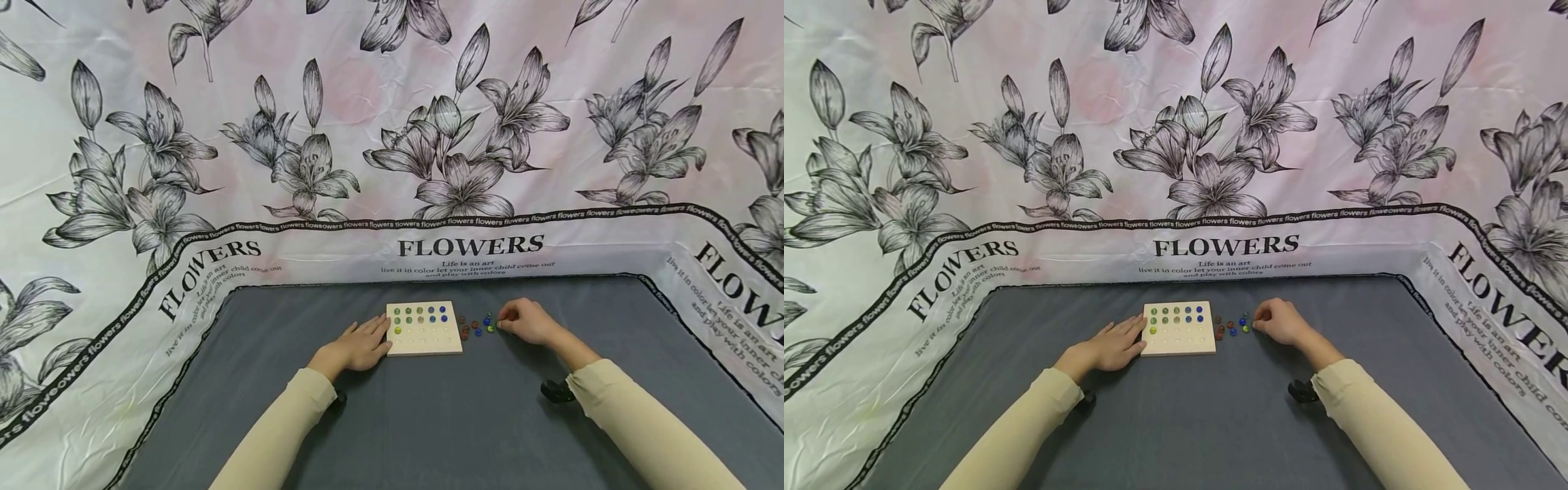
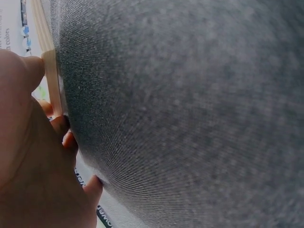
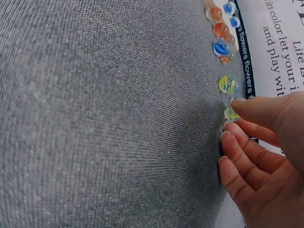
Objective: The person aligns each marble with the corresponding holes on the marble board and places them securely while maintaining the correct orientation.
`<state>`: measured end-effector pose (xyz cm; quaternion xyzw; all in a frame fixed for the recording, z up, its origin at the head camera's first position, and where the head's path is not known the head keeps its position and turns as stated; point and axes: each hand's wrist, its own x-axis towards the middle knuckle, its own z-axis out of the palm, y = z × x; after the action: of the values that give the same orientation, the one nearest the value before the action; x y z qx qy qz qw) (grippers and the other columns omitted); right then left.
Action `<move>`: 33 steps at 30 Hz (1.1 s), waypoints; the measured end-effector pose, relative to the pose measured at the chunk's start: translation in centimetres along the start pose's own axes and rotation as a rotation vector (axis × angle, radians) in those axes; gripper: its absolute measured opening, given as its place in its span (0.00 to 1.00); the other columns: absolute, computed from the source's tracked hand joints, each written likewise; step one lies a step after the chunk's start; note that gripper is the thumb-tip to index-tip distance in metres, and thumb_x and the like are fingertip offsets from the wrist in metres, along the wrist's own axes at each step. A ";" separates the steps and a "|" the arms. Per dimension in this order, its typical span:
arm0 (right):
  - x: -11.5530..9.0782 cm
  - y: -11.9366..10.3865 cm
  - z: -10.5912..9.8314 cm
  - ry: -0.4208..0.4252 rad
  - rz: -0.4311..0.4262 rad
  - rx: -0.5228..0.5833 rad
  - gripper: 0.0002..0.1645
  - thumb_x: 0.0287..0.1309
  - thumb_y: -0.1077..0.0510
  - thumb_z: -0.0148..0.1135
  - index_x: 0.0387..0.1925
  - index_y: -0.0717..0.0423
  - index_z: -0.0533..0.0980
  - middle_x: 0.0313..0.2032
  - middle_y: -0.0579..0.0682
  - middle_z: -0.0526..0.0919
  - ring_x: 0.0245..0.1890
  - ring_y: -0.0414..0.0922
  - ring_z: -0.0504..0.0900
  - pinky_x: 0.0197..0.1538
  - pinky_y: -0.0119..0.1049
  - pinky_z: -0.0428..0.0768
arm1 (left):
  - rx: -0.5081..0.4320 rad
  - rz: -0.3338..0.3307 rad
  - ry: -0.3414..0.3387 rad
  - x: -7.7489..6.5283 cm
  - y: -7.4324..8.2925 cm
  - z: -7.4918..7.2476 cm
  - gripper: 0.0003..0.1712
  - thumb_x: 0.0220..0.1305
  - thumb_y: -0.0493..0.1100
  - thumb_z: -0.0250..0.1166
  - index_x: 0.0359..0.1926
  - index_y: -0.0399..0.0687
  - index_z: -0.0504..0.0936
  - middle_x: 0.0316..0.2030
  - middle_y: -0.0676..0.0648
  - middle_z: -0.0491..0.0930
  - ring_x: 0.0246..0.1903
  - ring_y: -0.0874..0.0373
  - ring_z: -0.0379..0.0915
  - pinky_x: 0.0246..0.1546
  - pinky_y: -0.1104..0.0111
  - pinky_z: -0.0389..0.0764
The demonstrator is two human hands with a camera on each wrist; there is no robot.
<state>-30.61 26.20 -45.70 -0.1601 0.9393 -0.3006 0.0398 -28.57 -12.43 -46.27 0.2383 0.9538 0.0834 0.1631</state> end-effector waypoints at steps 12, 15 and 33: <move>-0.4 0.3 -0.4 -0.023 -0.026 0.060 0.08 0.65 0.62 0.66 0.41 0.65 0.82 0.31 0.50 0.85 0.29 0.42 0.80 0.33 0.39 0.78 | -0.004 -0.002 -0.017 0.2 0.0 -0.1 0.37 0.83 0.59 0.39 0.83 0.49 0.46 0.82 0.48 0.44 0.81 0.53 0.40 0.78 0.47 0.43; -0.7 0.4 -0.4 -0.026 -0.036 0.080 0.07 0.65 0.63 0.66 0.42 0.65 0.82 0.32 0.49 0.86 0.30 0.42 0.81 0.34 0.39 0.78 | 0.006 -0.009 -0.030 0.1 -0.1 -0.1 0.37 0.83 0.59 0.39 0.83 0.50 0.45 0.82 0.49 0.43 0.81 0.54 0.39 0.78 0.48 0.43; -1.9 -2.7 -0.5 -0.015 -0.077 0.152 0.09 0.67 0.64 0.66 0.44 0.67 0.82 0.37 0.54 0.87 0.35 0.46 0.86 0.37 0.39 0.83 | -0.007 -0.004 -0.029 0.0 -0.1 -0.3 0.37 0.83 0.58 0.40 0.83 0.49 0.46 0.82 0.48 0.44 0.81 0.54 0.40 0.78 0.48 0.43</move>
<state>-28.15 24.99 -43.78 -0.1951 0.9066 -0.3711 0.0471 -28.72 -12.48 -46.01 0.2369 0.9515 0.0827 0.1780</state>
